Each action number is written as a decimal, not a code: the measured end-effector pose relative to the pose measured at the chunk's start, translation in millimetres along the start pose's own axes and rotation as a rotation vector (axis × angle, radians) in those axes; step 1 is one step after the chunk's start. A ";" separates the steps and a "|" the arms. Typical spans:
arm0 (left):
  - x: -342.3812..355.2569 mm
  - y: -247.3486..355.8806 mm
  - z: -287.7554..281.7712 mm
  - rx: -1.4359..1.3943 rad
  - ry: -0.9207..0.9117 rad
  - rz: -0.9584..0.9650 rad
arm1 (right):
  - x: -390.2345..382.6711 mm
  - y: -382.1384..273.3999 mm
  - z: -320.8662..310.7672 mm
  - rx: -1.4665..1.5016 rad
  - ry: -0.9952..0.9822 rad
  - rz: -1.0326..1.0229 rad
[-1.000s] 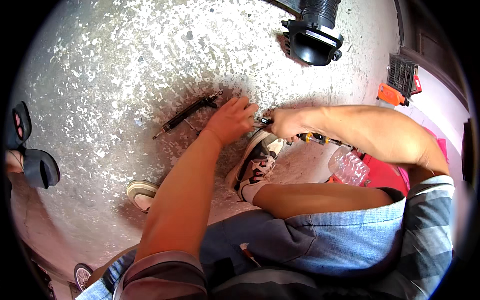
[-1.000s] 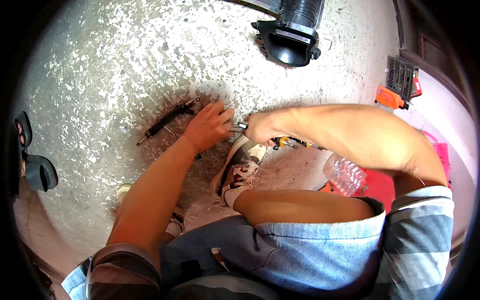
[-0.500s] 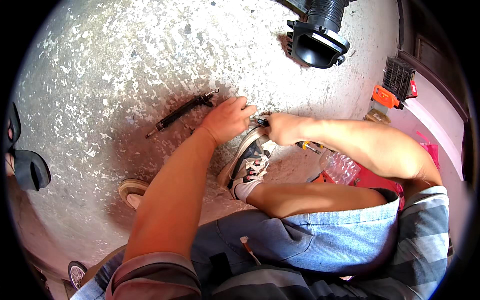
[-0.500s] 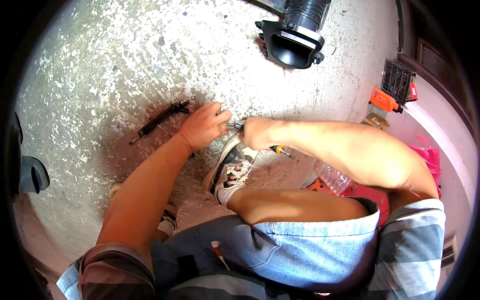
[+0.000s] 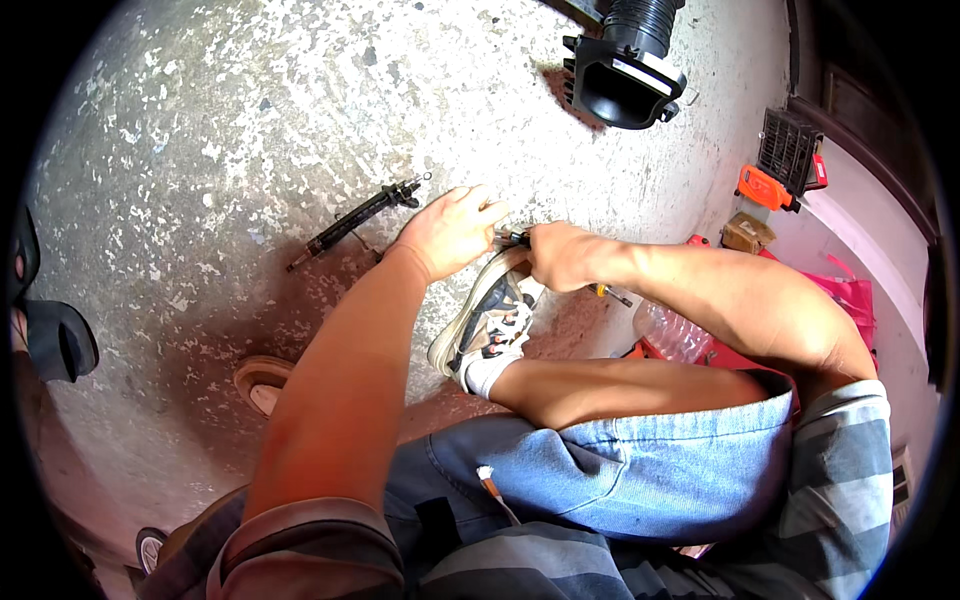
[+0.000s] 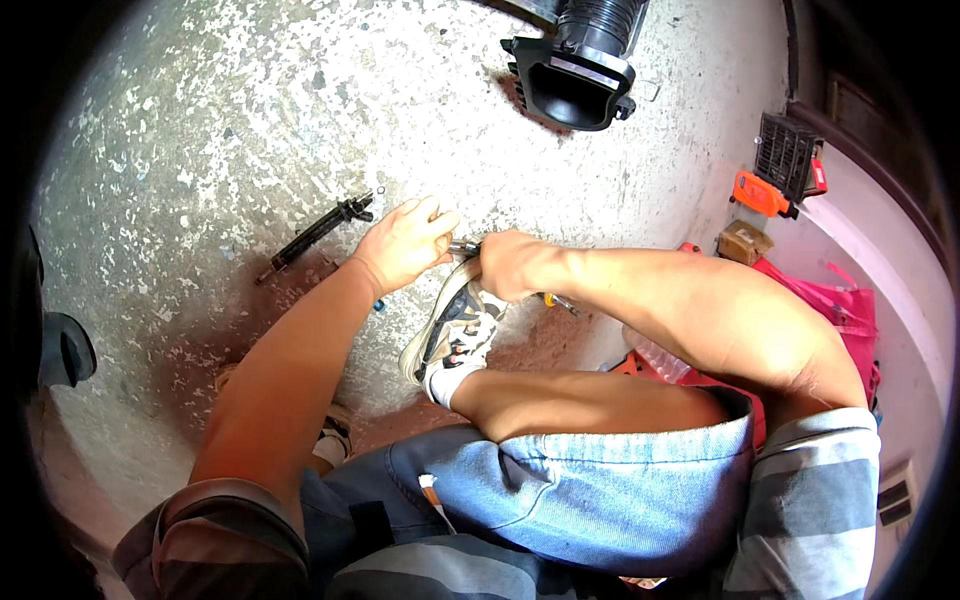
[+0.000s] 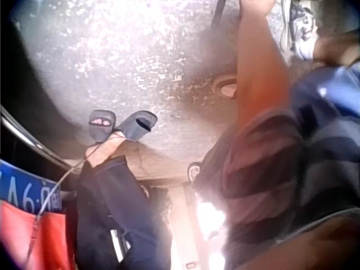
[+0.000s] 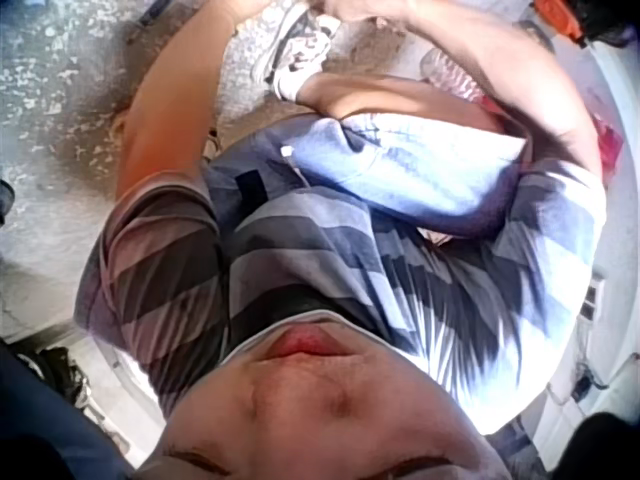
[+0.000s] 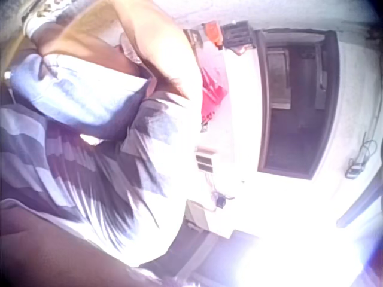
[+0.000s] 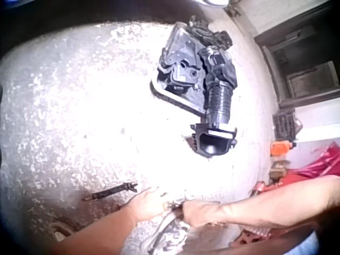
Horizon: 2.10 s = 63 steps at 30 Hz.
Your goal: The person services fuel injectors by removing small clips, cleaning the components with a tool and a cloth, and then reassembling them onto a metal fuel rail.
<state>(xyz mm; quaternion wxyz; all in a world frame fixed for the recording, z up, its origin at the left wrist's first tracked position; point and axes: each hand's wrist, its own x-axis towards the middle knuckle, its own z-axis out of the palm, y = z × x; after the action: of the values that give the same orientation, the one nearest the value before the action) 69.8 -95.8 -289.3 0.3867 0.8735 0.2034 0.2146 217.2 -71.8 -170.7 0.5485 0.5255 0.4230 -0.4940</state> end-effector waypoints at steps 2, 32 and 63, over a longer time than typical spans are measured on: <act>2.7 1.5 -0.2 0.028 0.013 0.017 | 7.2 6.2 5.0 0.173 0.053 0.007; 1.9 -0.5 -4.1 -0.026 -0.024 0.035 | 5.1 17.7 -3.3 0.026 0.032 -0.056; 1.7 -2.7 0.8 -0.001 0.040 0.065 | -24.0 4.9 7.1 -0.164 0.101 -0.062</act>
<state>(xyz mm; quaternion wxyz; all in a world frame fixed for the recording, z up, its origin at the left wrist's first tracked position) 71.1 -93.7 -291.4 0.3758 0.8751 0.1822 0.2444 217.9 -76.7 -145.6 0.5522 0.4898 0.5053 -0.4470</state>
